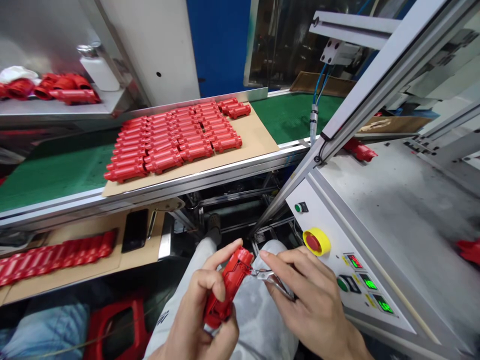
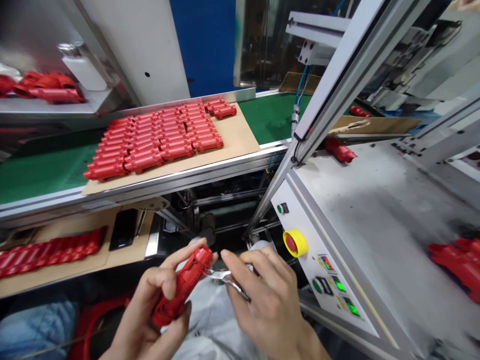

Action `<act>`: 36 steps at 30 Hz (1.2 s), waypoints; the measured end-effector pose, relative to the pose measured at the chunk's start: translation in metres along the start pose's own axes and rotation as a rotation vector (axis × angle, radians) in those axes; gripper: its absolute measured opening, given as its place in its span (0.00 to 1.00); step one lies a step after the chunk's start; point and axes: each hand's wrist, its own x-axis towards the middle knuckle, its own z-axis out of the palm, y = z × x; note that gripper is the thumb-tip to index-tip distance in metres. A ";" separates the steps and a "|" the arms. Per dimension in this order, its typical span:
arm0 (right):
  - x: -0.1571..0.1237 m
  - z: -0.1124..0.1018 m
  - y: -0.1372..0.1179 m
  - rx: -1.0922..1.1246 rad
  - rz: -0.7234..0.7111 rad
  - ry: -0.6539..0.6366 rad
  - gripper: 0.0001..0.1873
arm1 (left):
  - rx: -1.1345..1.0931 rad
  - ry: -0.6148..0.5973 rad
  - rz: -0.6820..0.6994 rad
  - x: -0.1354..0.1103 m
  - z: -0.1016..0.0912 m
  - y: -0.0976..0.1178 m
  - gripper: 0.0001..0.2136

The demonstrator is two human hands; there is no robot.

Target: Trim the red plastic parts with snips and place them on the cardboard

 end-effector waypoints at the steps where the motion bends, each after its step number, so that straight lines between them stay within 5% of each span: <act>1: 0.001 0.000 -0.001 -0.014 -0.004 0.002 0.23 | -0.008 0.004 0.003 -0.001 0.001 0.000 0.11; 16: -0.002 0.010 0.005 -0.213 -0.135 0.074 0.26 | -0.087 0.016 -0.066 -0.006 0.002 -0.003 0.07; 18: -0.001 0.014 0.008 -0.012 0.004 0.079 0.18 | -0.135 -0.015 -0.138 -0.004 -0.001 -0.007 0.05; 21: -0.003 0.019 0.012 0.427 0.398 0.086 0.06 | -0.065 -0.078 -0.146 0.006 -0.014 -0.015 0.11; 25: -0.004 0.021 0.012 0.610 0.601 0.082 0.09 | 0.104 -0.146 0.042 0.018 -0.028 -0.022 0.18; 32: 0.002 0.019 -0.001 0.591 0.502 -0.064 0.07 | -0.084 -0.234 -0.108 0.015 -0.023 -0.021 0.10; 36: 0.007 0.016 -0.008 0.440 0.340 -0.096 0.09 | 0.005 -0.278 -0.062 0.019 -0.025 -0.018 0.10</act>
